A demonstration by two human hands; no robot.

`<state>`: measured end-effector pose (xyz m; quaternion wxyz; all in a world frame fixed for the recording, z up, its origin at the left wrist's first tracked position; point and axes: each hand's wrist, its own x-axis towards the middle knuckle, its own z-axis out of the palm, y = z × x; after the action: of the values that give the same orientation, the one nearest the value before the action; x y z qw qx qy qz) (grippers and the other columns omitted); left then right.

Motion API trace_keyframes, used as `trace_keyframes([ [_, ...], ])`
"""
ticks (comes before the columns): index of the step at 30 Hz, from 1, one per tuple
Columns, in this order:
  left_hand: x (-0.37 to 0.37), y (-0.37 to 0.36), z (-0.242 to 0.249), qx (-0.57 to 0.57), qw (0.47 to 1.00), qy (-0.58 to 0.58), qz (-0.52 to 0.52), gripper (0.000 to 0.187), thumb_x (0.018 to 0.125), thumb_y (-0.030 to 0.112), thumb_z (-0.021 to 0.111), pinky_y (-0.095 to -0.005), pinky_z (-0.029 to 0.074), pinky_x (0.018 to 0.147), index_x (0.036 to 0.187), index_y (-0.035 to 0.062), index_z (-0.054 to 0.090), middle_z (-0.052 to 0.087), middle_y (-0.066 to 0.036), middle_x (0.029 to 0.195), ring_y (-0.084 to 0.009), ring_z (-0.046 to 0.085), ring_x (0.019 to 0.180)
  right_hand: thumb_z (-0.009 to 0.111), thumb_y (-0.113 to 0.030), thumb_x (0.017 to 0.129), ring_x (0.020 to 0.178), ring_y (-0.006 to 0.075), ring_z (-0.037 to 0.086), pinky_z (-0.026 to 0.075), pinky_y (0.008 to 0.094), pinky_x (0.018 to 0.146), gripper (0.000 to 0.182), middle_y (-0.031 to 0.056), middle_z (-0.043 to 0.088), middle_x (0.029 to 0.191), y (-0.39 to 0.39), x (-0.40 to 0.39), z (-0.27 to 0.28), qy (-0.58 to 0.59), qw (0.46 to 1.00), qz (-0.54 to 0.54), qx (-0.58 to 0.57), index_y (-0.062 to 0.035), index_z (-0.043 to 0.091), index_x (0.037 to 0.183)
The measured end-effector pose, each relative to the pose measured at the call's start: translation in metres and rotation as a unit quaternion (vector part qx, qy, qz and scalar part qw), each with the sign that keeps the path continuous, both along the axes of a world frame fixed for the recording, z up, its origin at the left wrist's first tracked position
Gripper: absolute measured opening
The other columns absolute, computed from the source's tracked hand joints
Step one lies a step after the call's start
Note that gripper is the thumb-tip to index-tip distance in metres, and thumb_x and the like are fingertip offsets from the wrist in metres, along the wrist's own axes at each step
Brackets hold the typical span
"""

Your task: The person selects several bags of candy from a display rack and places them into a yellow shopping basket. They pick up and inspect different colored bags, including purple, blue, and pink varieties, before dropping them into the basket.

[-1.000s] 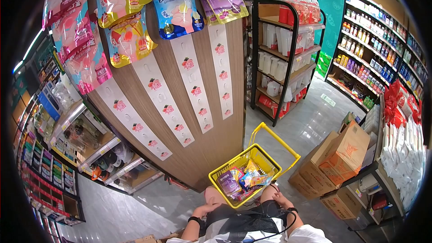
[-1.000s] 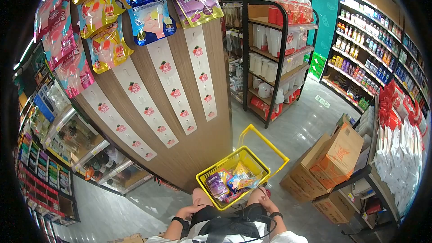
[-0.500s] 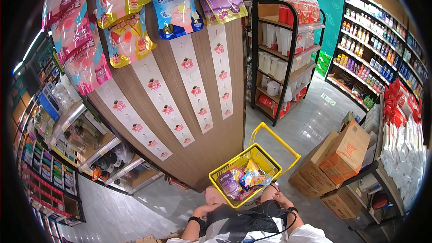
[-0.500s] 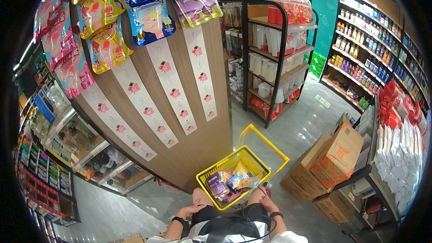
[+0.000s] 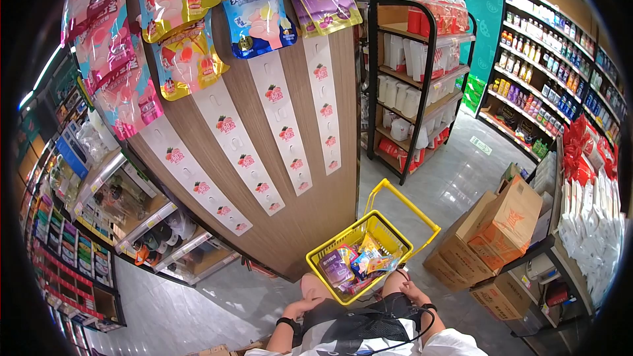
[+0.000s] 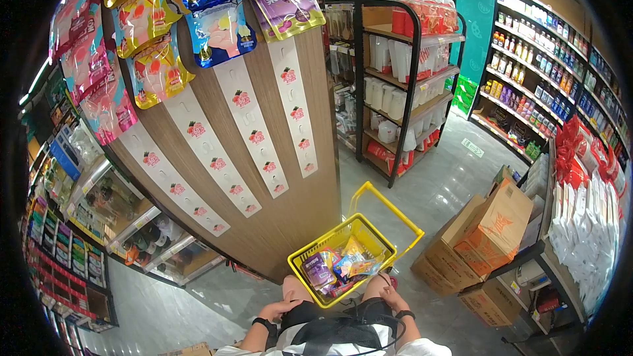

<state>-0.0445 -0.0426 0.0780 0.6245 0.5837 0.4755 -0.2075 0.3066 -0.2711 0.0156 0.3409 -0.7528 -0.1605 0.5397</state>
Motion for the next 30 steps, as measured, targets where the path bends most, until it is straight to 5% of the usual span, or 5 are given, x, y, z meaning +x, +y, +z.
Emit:
trace_keyframes([
  [3,0.003,-0.003,0.016,0.005,1.000,-0.003,-0.003,0.091,0.080,0.060,0.045,-0.0480,0.029,0.098,0.141,0.0121,-0.002,0.009,-0.011,0.146,-0.0278,0.017,0.132,0.058,-0.040,0.081,0.116,0.0269,0.040,0.033,0.0373,0.094,0.066,0.0188,0.042,0.126,0.000,0.000,-0.003,0.002,1.000,-0.004,0.004,-0.0019,0.033,0.130],
  [6,-0.002,0.002,0.000,-0.049,0.999,-0.008,0.018,0.098,0.075,0.064,0.051,-0.0460,0.018,0.102,0.141,0.0212,-0.008,0.000,-0.012,0.146,-0.0314,0.007,0.133,0.058,-0.040,0.081,0.115,0.0267,0.040,0.033,0.0369,0.094,0.067,0.0188,0.042,0.126,-0.001,0.001,-0.004,0.003,1.000,-0.006,0.001,-0.0017,0.033,0.130],
  [12,0.001,-0.001,0.011,-0.004,1.000,0.004,0.003,0.090,0.079,0.060,0.045,-0.0496,0.030,0.096,0.141,0.0143,-0.002,0.010,-0.013,0.145,-0.0304,0.017,0.131,0.059,-0.039,0.080,0.114,0.0256,0.041,0.034,0.0350,0.093,0.067,0.0186,0.042,0.125,-0.001,0.003,-0.015,-0.003,1.000,-0.004,0.007,-0.0015,0.033,0.129],
  [15,0.001,0.000,0.013,-0.037,0.999,0.003,0.020,0.098,0.075,0.064,0.052,-0.0491,0.021,0.100,0.141,0.0209,-0.007,0.002,-0.010,0.146,-0.0302,0.009,0.132,0.059,-0.039,0.080,0.113,0.0249,0.042,0.035,0.0345,0.092,0.067,0.0183,0.043,0.124,-0.002,0.004,-0.019,-0.004,1.000,-0.006,0.011,-0.0012,0.033,0.129],
  [30,-0.005,0.005,-0.020,-0.017,0.999,-0.031,0.006,0.098,0.076,0.062,0.051,-0.0496,0.021,0.100,0.141,0.0191,-0.008,0.002,-0.011,0.146,-0.0305,0.010,0.132,0.060,-0.039,0.080,0.111,0.0228,0.043,0.036,0.0323,0.091,0.068,0.0169,0.045,0.122,-0.003,0.006,-0.033,-0.006,1.000,-0.010,0.023,0.0002,0.033,0.128],
])
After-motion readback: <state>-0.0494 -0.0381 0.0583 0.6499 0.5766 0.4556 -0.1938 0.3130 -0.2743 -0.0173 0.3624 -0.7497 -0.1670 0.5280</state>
